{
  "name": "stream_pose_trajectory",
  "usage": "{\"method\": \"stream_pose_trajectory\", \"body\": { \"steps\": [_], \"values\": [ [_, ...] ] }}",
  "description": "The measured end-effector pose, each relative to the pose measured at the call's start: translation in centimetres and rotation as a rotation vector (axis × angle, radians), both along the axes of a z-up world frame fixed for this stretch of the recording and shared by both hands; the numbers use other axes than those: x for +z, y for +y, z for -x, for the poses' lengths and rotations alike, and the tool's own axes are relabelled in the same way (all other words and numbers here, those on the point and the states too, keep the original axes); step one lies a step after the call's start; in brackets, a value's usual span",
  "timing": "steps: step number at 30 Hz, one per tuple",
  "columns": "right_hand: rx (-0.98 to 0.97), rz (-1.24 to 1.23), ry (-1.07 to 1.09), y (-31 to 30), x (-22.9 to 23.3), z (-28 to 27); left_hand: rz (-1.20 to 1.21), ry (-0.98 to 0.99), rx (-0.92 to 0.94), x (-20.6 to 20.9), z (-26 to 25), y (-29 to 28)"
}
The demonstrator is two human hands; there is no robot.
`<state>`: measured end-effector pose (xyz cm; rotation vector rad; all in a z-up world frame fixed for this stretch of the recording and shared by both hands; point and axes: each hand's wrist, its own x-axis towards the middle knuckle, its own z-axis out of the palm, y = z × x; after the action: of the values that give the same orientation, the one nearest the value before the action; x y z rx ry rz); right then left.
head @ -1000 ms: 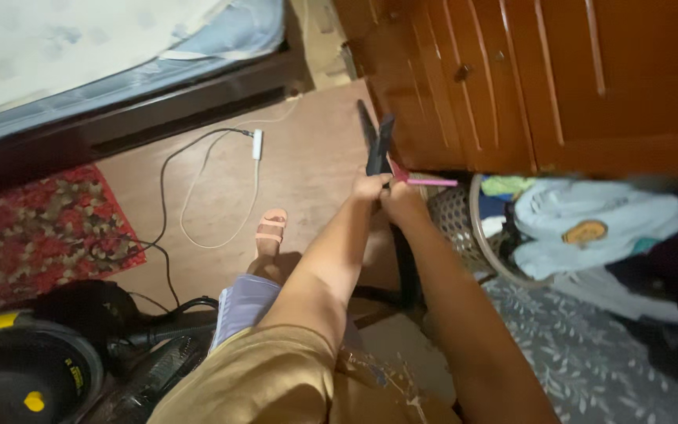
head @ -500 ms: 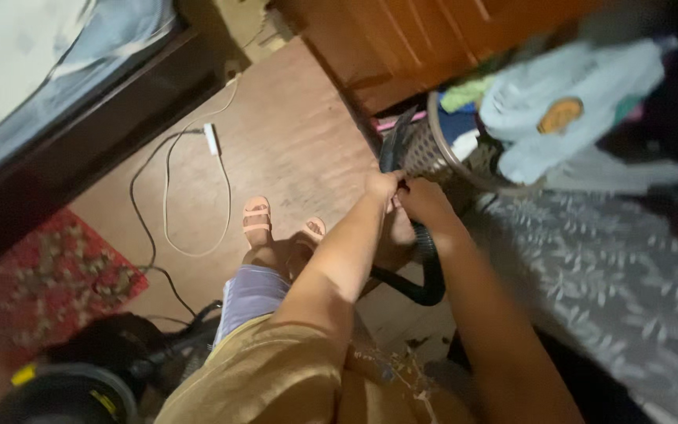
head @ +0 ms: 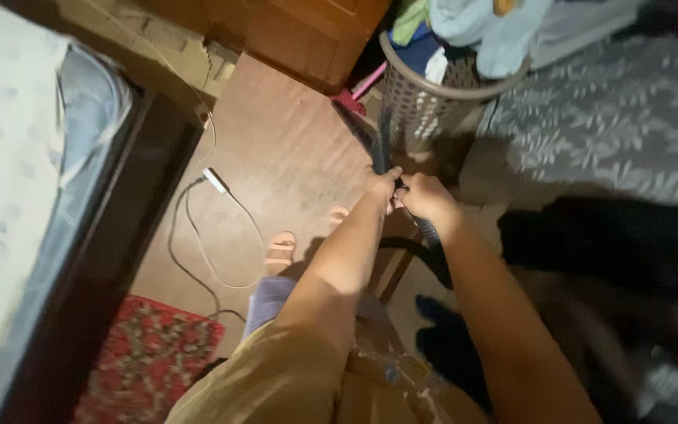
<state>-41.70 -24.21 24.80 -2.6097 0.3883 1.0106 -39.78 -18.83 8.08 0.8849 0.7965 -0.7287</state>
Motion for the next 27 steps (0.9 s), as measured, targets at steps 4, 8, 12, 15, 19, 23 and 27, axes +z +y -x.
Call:
{"method": "stream_pose_trajectory", "body": {
  "steps": [4,8,12,15,19,23,27],
  "values": [
    [-0.013,0.034,-0.037,1.0,-2.4,4.3,0.027,0.055,-0.116,1.9,2.4,3.9],
    [0.094,0.052,-0.139,0.9,-3.1,6.8,-0.009,-0.009,-0.495,2.9,2.9,7.4],
    [0.138,0.158,0.052,2.0,-1.2,8.8,-0.069,-0.043,-0.686,2.1,3.8,8.5],
    [0.201,0.189,-0.035,2.9,0.1,9.7,-0.056,-0.089,-0.704,3.3,4.6,8.9],
    [0.18,0.255,-0.031,3.6,0.8,9.7,-0.182,-0.102,-0.672,5.1,4.2,10.7],
    [0.128,0.29,-0.106,2.8,1.1,10.0,-0.275,-0.144,-0.651,3.1,2.1,12.1],
    [-0.045,0.297,-0.182,2.4,1.5,10.8,-0.367,-0.082,-0.691,0.5,1.0,13.7]
  ]
}}
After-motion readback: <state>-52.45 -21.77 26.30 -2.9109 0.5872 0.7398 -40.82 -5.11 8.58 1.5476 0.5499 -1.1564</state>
